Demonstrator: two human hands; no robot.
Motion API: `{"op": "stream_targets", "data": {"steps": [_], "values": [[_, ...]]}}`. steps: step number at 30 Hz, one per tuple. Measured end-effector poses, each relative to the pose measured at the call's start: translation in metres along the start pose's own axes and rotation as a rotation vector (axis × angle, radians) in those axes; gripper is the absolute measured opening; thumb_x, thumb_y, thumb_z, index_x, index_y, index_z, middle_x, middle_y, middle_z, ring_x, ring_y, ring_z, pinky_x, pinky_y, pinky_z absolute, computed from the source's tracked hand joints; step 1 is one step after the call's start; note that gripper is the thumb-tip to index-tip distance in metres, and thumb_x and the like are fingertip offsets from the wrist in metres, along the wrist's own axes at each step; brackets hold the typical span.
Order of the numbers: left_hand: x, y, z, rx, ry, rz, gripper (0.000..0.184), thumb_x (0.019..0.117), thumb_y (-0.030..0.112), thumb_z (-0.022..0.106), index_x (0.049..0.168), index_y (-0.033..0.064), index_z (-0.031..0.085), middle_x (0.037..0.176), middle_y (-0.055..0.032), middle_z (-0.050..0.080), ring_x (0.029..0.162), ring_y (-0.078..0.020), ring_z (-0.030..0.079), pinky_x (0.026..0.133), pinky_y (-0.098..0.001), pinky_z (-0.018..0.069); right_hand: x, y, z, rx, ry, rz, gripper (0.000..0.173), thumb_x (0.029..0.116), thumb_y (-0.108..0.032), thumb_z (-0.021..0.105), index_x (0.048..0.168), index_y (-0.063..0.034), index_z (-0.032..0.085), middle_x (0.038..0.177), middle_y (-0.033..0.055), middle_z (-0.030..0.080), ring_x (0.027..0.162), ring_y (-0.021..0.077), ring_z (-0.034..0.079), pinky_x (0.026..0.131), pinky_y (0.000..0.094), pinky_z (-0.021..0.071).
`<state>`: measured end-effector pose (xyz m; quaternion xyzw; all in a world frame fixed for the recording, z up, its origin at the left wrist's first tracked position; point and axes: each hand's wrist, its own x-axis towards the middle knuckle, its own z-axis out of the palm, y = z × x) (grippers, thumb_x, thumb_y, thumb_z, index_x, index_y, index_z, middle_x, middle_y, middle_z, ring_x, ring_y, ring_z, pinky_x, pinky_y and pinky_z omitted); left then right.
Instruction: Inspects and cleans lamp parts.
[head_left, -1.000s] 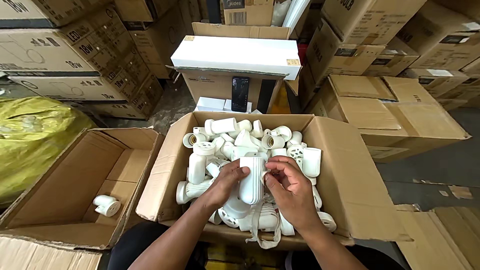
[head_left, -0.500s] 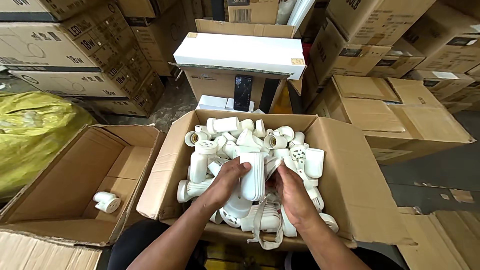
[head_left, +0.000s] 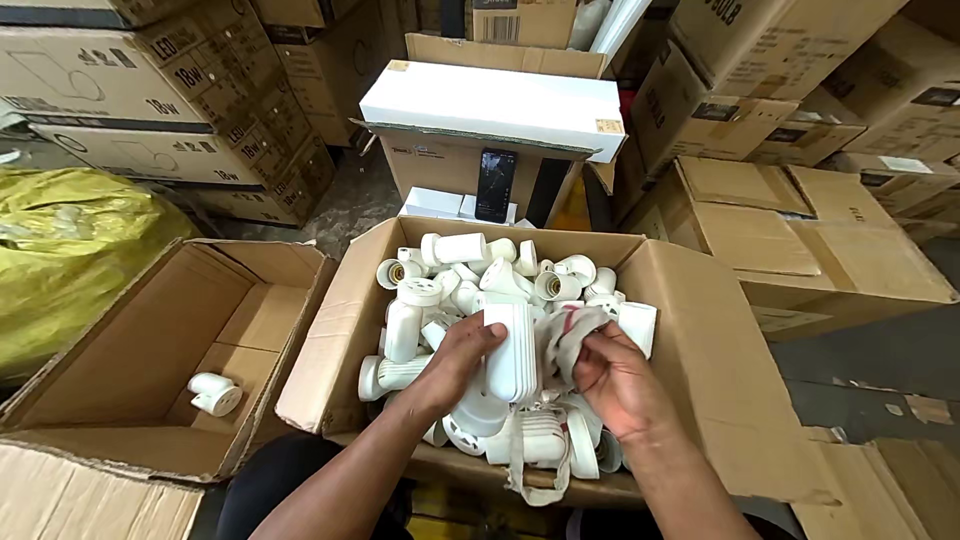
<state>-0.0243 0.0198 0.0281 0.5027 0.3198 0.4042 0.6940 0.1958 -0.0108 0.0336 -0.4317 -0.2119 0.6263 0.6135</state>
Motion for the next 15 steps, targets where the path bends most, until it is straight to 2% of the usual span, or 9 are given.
{"op": "stream_targets", "data": {"steps": [3,5,9,12,15], "values": [[0.0,0.001,0.001,-0.019,-0.009,-0.004,0.038,0.1012,0.036,0.048,0.118,0.0057,0.063,0.1,-0.0027,0.073,0.092,-0.0111,0.071,0.085,-0.0311,0.0599,-0.003,0.001,0.003,0.002,-0.034,-0.016,0.021,0.1088,-0.012,0.038,0.11,-0.0062,0.058,0.091,0.0077,0.072,0.054,0.0031,0.059,0.042,0.0149,0.0438],[-0.001,0.001,0.0,-0.015,-0.016,-0.003,0.037,0.1015,0.036,0.047,0.118,0.0064,0.062,0.099,-0.0021,0.073,0.092,-0.0106,0.071,0.085,-0.0308,0.0599,-0.004,-0.006,0.005,-0.015,0.006,-0.051,0.031,0.1117,-0.021,0.032,0.111,-0.0069,0.059,0.091,0.0064,0.072,0.051,0.0025,0.056,0.039,0.0151,0.0413],[-0.001,-0.002,0.0,-0.008,-0.019,-0.001,0.039,0.1013,0.038,0.048,0.117,0.0057,0.063,0.1,-0.0028,0.073,0.092,-0.0112,0.071,0.085,-0.0314,0.0597,-0.004,0.002,0.006,-0.118,0.058,-0.028,0.037,0.1121,-0.03,0.032,0.116,-0.007,0.061,0.095,0.0072,0.071,0.056,0.0065,0.058,0.042,0.0189,0.0442],[0.0,-0.002,0.001,-0.011,-0.029,-0.016,0.04,0.101,0.039,0.049,0.118,0.0054,0.062,0.1,-0.0034,0.073,0.092,-0.012,0.071,0.086,-0.0322,0.0599,-0.008,0.009,0.009,-0.103,0.012,-0.071,0.037,0.1117,-0.025,0.032,0.111,-0.0035,0.062,0.092,0.009,0.071,0.058,0.0084,0.062,0.045,0.0203,0.0499],[0.0,-0.003,0.0,0.034,-0.037,-0.015,0.039,0.1016,0.038,0.05,0.118,0.0052,0.063,0.101,-0.0033,0.073,0.092,-0.0121,0.07,0.085,-0.0323,0.0596,-0.012,0.008,0.01,-0.103,-0.115,-0.099,0.037,0.1085,-0.015,0.028,0.106,-0.0016,0.063,0.09,0.011,0.071,0.062,0.0112,0.066,0.05,0.0238,0.0547]]}}
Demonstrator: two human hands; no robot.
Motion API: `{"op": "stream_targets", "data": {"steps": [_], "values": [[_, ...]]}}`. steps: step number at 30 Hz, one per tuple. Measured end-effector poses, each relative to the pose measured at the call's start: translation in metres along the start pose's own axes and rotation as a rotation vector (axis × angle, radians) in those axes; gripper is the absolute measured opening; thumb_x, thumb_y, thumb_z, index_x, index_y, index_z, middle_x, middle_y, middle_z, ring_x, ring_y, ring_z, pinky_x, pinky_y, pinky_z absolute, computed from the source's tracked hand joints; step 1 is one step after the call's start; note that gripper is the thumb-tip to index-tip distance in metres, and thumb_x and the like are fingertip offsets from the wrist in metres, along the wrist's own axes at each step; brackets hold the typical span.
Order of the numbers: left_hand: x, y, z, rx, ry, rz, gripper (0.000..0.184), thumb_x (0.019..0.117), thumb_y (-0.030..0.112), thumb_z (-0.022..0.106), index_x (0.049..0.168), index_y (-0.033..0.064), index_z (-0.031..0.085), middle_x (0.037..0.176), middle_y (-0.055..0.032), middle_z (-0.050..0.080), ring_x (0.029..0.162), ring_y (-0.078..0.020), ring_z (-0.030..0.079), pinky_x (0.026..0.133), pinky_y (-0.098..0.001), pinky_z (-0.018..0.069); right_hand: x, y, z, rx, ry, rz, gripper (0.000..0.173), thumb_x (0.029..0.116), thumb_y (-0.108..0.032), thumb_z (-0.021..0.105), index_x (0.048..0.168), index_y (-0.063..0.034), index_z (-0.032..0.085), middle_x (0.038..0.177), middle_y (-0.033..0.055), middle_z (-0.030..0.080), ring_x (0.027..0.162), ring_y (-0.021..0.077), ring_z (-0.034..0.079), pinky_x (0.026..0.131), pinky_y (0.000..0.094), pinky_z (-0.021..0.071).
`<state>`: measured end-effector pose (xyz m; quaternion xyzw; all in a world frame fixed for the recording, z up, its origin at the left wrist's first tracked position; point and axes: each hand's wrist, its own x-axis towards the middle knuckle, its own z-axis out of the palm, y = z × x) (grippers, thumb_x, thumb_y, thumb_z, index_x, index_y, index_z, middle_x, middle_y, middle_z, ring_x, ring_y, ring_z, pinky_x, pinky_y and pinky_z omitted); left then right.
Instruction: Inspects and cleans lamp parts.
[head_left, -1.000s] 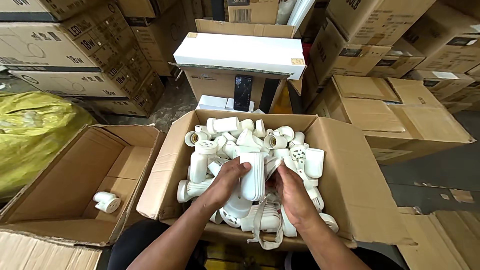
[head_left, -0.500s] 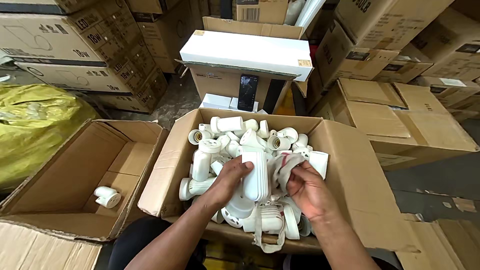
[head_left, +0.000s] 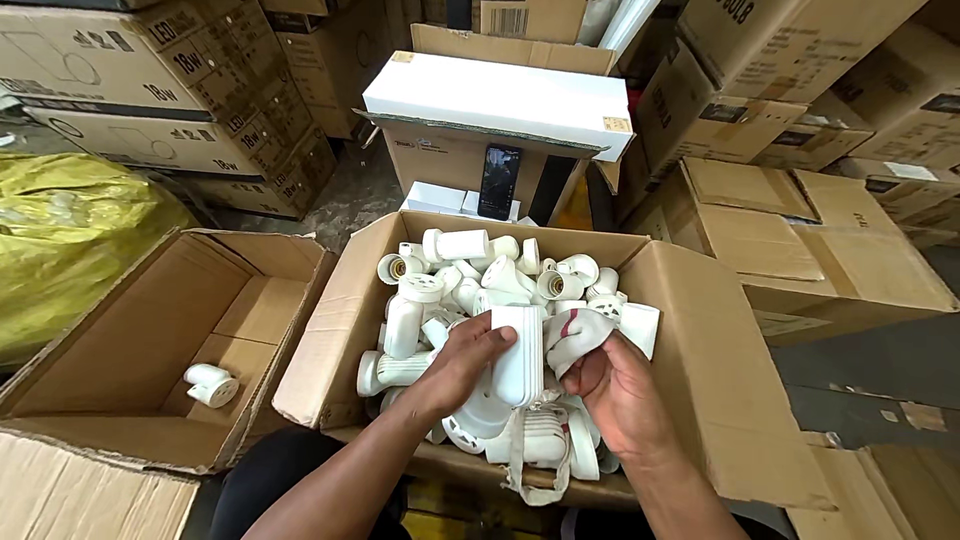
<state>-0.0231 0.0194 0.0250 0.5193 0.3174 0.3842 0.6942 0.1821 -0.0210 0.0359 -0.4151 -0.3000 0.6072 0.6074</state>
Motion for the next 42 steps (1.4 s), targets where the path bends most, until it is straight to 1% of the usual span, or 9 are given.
{"op": "stream_targets", "data": {"steps": [4,7,10,13,20,26,30,37,42], "values": [[0.001,-0.003,0.001,0.073,-0.005,-0.016,0.039,0.1024,0.037,0.052,0.118,0.0032,0.062,0.102,-0.0047,0.072,0.094,-0.0127,0.07,0.086,-0.0325,0.0591,-0.005,0.0,0.005,-0.194,-0.039,-0.063,0.02,0.0926,0.005,0.057,0.11,0.0035,0.067,0.093,0.0119,0.071,0.057,0.0087,0.06,0.045,0.021,0.0503],[0.002,-0.004,0.001,0.086,-0.016,-0.017,0.04,0.1023,0.038,0.053,0.119,0.0028,0.062,0.103,-0.0049,0.071,0.094,-0.0126,0.07,0.086,-0.0321,0.059,-0.009,0.001,0.008,-0.331,-0.002,-0.12,0.022,0.0857,0.003,0.069,0.107,0.0023,0.066,0.091,0.0094,0.072,0.054,0.0073,0.059,0.042,0.0194,0.0474],[0.002,-0.004,0.001,0.094,-0.01,-0.01,0.039,0.1032,0.038,0.051,0.118,0.0031,0.062,0.102,-0.0047,0.071,0.093,-0.0124,0.07,0.086,-0.0319,0.059,-0.01,0.005,0.007,-0.463,-0.015,-0.217,0.022,0.0841,-0.001,0.074,0.105,0.0013,0.068,0.088,0.0067,0.073,0.058,0.0083,0.063,0.048,0.0205,0.0519],[0.001,-0.002,0.0,0.104,0.009,0.0,0.038,0.1038,0.036,0.048,0.117,0.0032,0.062,0.101,-0.0044,0.071,0.093,-0.0122,0.07,0.085,-0.0322,0.0588,-0.007,0.009,0.002,-0.595,-0.053,-0.272,0.015,0.0883,-0.012,0.073,0.099,-0.0023,0.069,0.083,0.0023,0.071,0.071,0.0092,0.067,0.065,0.0239,0.0586],[0.004,-0.003,-0.001,0.1,0.039,-0.021,0.035,0.1044,0.033,0.047,0.117,0.0039,0.063,0.101,-0.005,0.072,0.093,-0.0132,0.07,0.086,-0.0325,0.059,-0.006,0.007,0.006,-0.56,-0.086,-0.163,0.013,0.0992,-0.009,0.059,0.103,-0.0004,0.068,0.08,0.0054,0.068,0.063,0.0121,0.064,0.056,0.0251,0.0556],[0.005,-0.002,-0.002,0.109,0.074,-0.031,0.036,0.1047,0.034,0.046,0.117,0.0039,0.063,0.102,-0.0064,0.072,0.094,-0.0147,0.07,0.086,-0.0337,0.0593,-0.004,0.005,0.005,-0.474,-0.101,-0.116,0.024,0.103,-0.006,0.048,0.103,0.0035,0.07,0.087,0.0109,0.071,0.072,0.0174,0.069,0.068,0.0315,0.0613],[0.005,-0.002,-0.002,0.105,0.094,-0.03,0.037,0.1047,0.034,0.047,0.116,0.0033,0.062,0.102,-0.0071,0.072,0.095,-0.0152,0.07,0.086,-0.0343,0.0592,-0.005,0.004,0.004,-0.386,-0.115,-0.097,0.029,0.1,-0.006,0.043,0.103,0.0042,0.07,0.091,0.0122,0.072,0.078,0.0185,0.07,0.073,0.0335,0.0617],[0.006,-0.004,-0.001,0.112,0.1,-0.024,0.037,0.1046,0.034,0.047,0.116,0.003,0.063,0.102,-0.0067,0.072,0.095,-0.0147,0.07,0.087,-0.0334,0.0589,-0.005,0.011,0.004,-0.606,-0.072,-0.243,0.012,0.0945,-0.011,0.069,0.1,-0.0009,0.074,0.091,0.0084,0.072,0.077,0.0159,0.07,0.069,0.0284,0.062],[0.006,-0.004,-0.001,0.11,0.096,-0.023,0.037,0.1042,0.035,0.048,0.117,0.0027,0.062,0.102,-0.007,0.072,0.095,-0.0152,0.07,0.087,-0.0342,0.0591,-0.006,0.01,0.006,-0.604,0.022,-0.258,0.01,0.0878,-0.011,0.076,0.089,-0.0023,0.072,0.074,0.0043,0.069,0.06,0.0112,0.065,0.053,0.0245,0.0569]]}}
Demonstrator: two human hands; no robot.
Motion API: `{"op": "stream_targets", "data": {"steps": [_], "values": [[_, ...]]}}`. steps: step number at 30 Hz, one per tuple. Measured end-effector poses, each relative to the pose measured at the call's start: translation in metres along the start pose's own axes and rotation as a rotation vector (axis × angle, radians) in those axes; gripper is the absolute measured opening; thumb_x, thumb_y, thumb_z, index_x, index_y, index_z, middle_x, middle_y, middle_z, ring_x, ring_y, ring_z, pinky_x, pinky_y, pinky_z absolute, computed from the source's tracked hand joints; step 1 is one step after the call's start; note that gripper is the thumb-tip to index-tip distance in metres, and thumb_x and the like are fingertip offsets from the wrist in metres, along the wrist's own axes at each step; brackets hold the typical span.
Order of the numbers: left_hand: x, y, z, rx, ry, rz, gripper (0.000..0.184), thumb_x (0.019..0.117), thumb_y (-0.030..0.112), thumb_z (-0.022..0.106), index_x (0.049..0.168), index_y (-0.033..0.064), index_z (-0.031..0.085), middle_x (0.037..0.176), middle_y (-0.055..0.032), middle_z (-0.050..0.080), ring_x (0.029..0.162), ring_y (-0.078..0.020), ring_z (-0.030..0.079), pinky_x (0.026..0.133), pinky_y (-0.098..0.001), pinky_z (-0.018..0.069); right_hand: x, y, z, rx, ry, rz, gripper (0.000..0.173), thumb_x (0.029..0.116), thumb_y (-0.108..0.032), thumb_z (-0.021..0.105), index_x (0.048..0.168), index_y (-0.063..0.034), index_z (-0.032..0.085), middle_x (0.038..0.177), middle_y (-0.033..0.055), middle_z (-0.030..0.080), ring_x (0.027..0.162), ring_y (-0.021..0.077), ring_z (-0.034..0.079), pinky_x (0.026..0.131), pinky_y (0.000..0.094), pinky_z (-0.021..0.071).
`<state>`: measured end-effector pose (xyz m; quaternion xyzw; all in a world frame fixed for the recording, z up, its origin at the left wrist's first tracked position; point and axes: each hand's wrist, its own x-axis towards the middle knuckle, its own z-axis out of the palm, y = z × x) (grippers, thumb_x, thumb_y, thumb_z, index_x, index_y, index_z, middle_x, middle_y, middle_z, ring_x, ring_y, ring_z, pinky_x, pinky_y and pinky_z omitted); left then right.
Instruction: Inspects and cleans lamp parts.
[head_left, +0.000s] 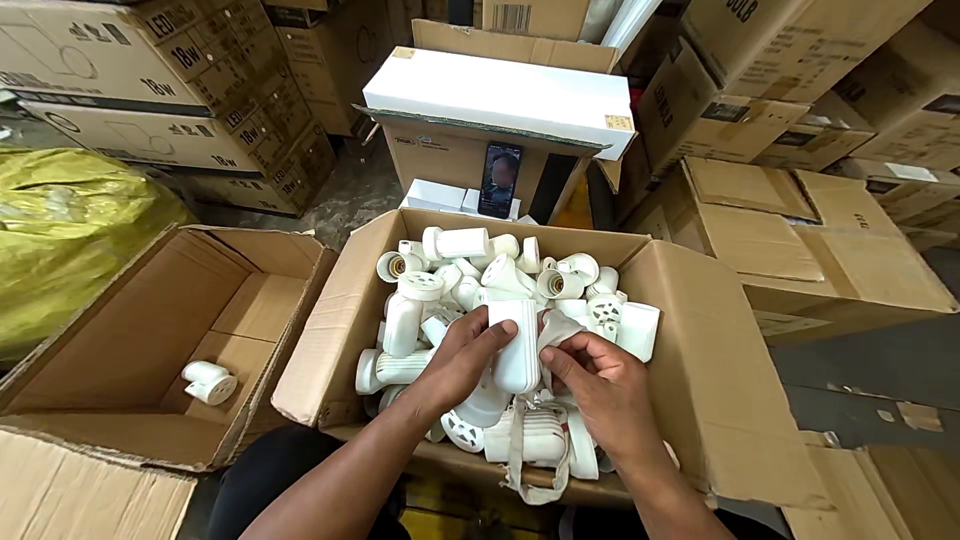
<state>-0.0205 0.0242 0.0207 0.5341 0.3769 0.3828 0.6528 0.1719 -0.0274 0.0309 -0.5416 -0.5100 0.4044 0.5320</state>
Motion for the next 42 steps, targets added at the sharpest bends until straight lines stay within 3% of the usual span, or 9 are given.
{"op": "stream_targets", "data": {"steps": [7,10,12,15,19,23,29,36,42], "values": [[0.0,-0.001,0.001,0.013,-0.008,0.0,0.038,0.1036,0.035,0.051,0.119,0.0022,0.062,0.103,-0.0072,0.072,0.094,-0.0149,0.071,0.087,-0.0338,0.0593,0.003,-0.006,-0.009,-0.181,-0.075,0.061,0.01,0.0946,-0.016,0.067,0.089,-0.0076,0.07,0.074,0.0006,0.067,0.061,0.0085,0.063,0.052,0.0224,0.0538],[0.0,-0.001,0.0,0.013,-0.004,-0.002,0.039,0.1032,0.036,0.051,0.118,0.0021,0.062,0.103,-0.0073,0.072,0.095,-0.0151,0.071,0.087,-0.0337,0.0593,0.011,-0.008,-0.027,-0.477,-0.254,0.205,0.015,0.0954,-0.024,0.063,0.093,-0.0135,0.072,0.079,-0.0025,0.069,0.072,0.009,0.066,0.067,0.0322,0.0566],[0.0,-0.001,0.0,0.006,-0.006,-0.004,0.039,0.1032,0.036,0.051,0.118,0.0017,0.062,0.102,-0.0079,0.072,0.094,-0.0153,0.071,0.086,-0.0338,0.0595,0.012,-0.008,-0.033,-0.547,-0.203,0.166,0.015,0.0941,-0.024,0.062,0.096,-0.0128,0.072,0.083,-0.0021,0.07,0.076,0.0092,0.067,0.07,0.0347,0.057],[0.0,-0.001,0.002,0.006,-0.009,-0.012,0.039,0.103,0.036,0.052,0.118,0.0024,0.062,0.102,-0.0069,0.072,0.094,-0.0145,0.071,0.086,-0.0331,0.0594,0.013,-0.014,-0.034,-0.358,-0.116,0.078,0.007,0.0902,-0.017,0.063,0.09,-0.0115,0.067,0.074,-0.0033,0.066,0.063,0.0055,0.062,0.055,0.0216,0.0515],[0.0,-0.002,0.002,0.022,-0.012,-0.016,0.039,0.103,0.037,0.052,0.118,0.0027,0.062,0.102,-0.0068,0.072,0.094,-0.0146,0.071,0.086,-0.0331,0.0594,0.013,-0.014,-0.036,-0.396,-0.113,0.078,0.014,0.0941,-0.025,0.068,0.096,-0.0119,0.07,0.076,-0.0046,0.066,0.066,0.0036,0.062,0.06,0.0197,0.0521],[0.0,-0.001,0.002,0.022,-0.017,-0.012,0.04,0.1029,0.037,0.051,0.118,0.0026,0.062,0.101,-0.0071,0.072,0.093,-0.0147,0.071,0.086,-0.0332,0.0595,0.013,-0.011,-0.034,-0.384,-0.116,0.071,0.018,0.0931,-0.031,0.069,0.09,-0.0133,0.068,0.073,-0.0055,0.062,0.064,0.0032,0.059,0.058,0.0186,0.0486],[-0.001,-0.001,0.002,0.014,-0.022,-0.004,0.039,0.1035,0.036,0.051,0.118,0.0018,0.062,0.102,-0.0072,0.072,0.094,-0.0148,0.071,0.086,-0.0335,0.0595,0.011,-0.01,-0.025,-0.065,-0.111,0.137,0.013,0.0949,-0.018,0.065,0.087,-0.0085,0.06,0.071,0.0,0.06,0.058,0.008,0.057,0.053,0.0213,0.049],[-0.002,-0.001,0.002,0.015,-0.02,-0.002,0.039,0.1036,0.036,0.051,0.119,0.0019,0.061,0.103,-0.0071,0.072,0.095,-0.0147,0.071,0.087,-0.0332,0.0593,0.006,-0.012,-0.015,0.122,-0.066,0.205,0.014,0.0909,-0.008,0.071,0.101,0.0001,0.066,0.078,0.007,0.067,0.057,0.0115,0.06,0.05,0.0231,0.0515],[-0.001,-0.003,0.002,0.021,-0.029,0.003,0.039,0.1039,0.036,0.05,0.119,0.0023,0.062,0.103,-0.007,0.072,0.095,-0.0149,0.071,0.087,-0.0338,0.0592,0.002,-0.009,-0.014,0.156,-0.125,0.164,0.017,0.0954,-0.006,0.064,0.108,0.003,0.072,0.088,0.0086,0.072,0.069,0.0135,0.066,0.062,0.0255,0.0582]]}}
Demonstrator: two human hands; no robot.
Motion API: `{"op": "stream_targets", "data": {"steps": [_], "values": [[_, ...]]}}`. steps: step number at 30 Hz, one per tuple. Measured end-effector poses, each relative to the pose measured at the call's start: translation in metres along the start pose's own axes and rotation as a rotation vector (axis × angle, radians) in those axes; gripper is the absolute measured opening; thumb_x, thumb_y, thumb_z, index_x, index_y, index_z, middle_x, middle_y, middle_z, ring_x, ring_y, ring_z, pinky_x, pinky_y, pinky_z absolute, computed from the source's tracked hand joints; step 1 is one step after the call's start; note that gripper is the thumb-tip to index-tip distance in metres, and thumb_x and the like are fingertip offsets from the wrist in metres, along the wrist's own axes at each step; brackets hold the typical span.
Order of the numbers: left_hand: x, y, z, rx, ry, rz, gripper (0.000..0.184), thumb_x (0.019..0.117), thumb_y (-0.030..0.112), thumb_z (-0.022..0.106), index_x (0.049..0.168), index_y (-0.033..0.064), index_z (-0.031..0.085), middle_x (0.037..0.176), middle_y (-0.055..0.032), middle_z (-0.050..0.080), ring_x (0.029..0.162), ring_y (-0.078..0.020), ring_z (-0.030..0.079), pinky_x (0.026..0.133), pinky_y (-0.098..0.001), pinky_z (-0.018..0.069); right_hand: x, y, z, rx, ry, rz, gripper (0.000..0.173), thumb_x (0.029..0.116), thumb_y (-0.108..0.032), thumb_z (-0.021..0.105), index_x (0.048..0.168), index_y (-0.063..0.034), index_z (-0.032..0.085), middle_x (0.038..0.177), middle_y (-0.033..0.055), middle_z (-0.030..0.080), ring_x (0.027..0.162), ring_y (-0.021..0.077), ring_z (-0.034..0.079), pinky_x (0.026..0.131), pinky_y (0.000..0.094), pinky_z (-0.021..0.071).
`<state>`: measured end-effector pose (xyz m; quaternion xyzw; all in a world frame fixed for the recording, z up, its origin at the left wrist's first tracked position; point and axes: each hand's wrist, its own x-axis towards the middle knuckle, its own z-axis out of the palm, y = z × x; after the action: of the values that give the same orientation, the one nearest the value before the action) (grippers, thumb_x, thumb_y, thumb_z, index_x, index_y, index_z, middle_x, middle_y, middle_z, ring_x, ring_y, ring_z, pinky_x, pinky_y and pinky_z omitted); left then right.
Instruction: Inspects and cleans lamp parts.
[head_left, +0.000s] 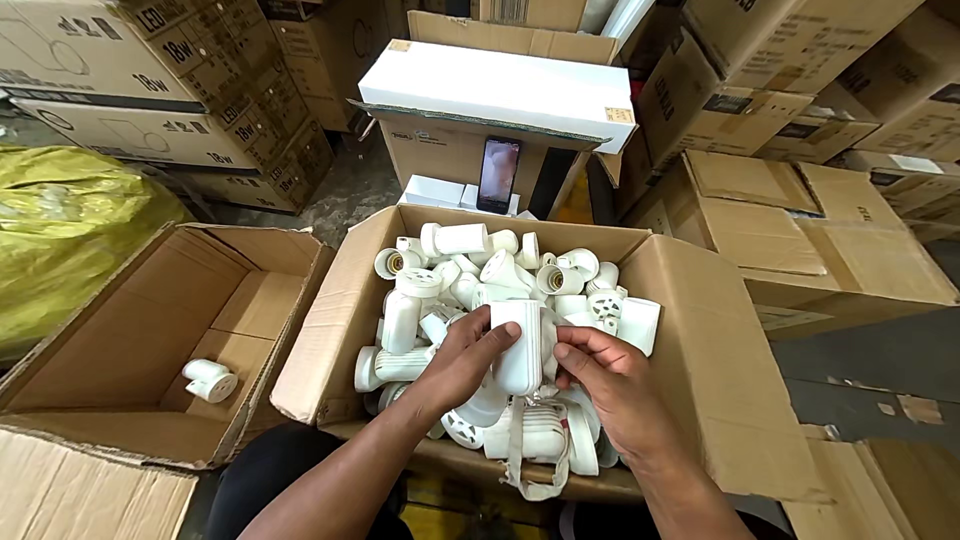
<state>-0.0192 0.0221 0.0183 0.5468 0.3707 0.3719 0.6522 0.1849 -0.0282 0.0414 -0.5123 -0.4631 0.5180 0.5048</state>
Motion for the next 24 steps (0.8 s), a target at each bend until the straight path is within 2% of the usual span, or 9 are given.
{"op": "stream_targets", "data": {"steps": [4,9,12,16,18,21,24], "values": [[0.0005,-0.0016,-0.0001,-0.021,-0.01,-0.013,0.038,0.1044,0.034,0.048,0.119,0.0024,0.062,0.103,-0.007,0.072,0.095,-0.0151,0.07,0.088,-0.0339,0.0591,-0.0003,0.0011,0.0038,0.008,0.043,-0.048,0.011,0.0873,-0.004,0.074,0.097,0.0011,0.073,0.081,0.0074,0.07,0.065,0.0114,0.064,0.057,0.0224,0.0545],[0.0013,-0.0031,-0.0011,-0.02,-0.024,-0.026,0.038,0.1048,0.034,0.046,0.119,0.0037,0.063,0.103,-0.0063,0.072,0.096,-0.0143,0.07,0.088,-0.0337,0.0585,-0.0018,0.0024,0.0045,-0.058,-0.005,-0.06,0.015,0.0942,-0.006,0.067,0.105,0.001,0.073,0.086,0.0073,0.071,0.066,0.0132,0.065,0.057,0.0247,0.0573],[0.0009,-0.0046,-0.0008,-0.02,-0.031,-0.01,0.038,0.1045,0.035,0.048,0.119,0.0028,0.062,0.103,-0.0075,0.072,0.096,-0.0157,0.07,0.088,-0.0345,0.0587,-0.0013,0.0023,0.0039,-0.065,0.012,-0.049,0.012,0.0913,-0.006,0.07,0.101,0.0008,0.074,0.083,0.0079,0.071,0.064,0.0137,0.066,0.057,0.0254,0.0581],[0.0016,-0.0062,0.0003,0.004,-0.013,-0.013,0.037,0.1037,0.035,0.05,0.118,0.0029,0.063,0.102,-0.007,0.072,0.095,-0.0154,0.07,0.087,-0.0343,0.0588,-0.0013,0.0022,0.005,-0.151,0.005,-0.026,0.015,0.0864,-0.014,0.078,0.095,-0.003,0.074,0.079,0.0039,0.071,0.068,0.0105,0.066,0.061,0.0233,0.0566],[0.0017,-0.0067,0.0009,0.01,-0.002,-0.02,0.039,0.1036,0.036,0.049,0.118,0.0025,0.063,0.103,-0.0069,0.072,0.096,-0.0152,0.07,0.088,-0.0348,0.0589,-0.0015,0.0027,0.0057,-0.183,0.007,-0.028,0.012,0.0884,-0.015,0.076,0.094,-0.0047,0.074,0.078,0.0021,0.07,0.067,0.0092,0.065,0.06,0.0219,0.054],[0.0014,-0.0044,0.0001,0.004,0.01,-0.005,0.038,0.1041,0.035,0.047,0.118,0.0028,0.063,0.102,-0.0066,0.072,0.094,-0.0148,0.07,0.087,-0.0343,0.0591,-0.0012,0.0056,0.003,-0.143,-0.027,-0.076,0.013,0.0952,-0.011,0.065,0.1,-0.0026,0.074,0.081,0.0021,0.069,0.065,0.0088,0.063,0.059,0.022,0.0547],[0.0016,-0.0031,-0.0012,0.013,0.006,0.009,0.036,0.1041,0.033,0.049,0.117,0.0029,0.063,0.101,-0.0064,0.072,0.093,-0.0143,0.07,0.086,-0.0336,0.0592,-0.0009,0.0022,0.0029,-0.142,-0.019,-0.02,0.01,0.0917,-0.008,0.069,0.098,-0.0026,0.075,0.08,0.004,0.071,0.064,0.0109,0.065,0.058,0.0232,0.0565]]}}
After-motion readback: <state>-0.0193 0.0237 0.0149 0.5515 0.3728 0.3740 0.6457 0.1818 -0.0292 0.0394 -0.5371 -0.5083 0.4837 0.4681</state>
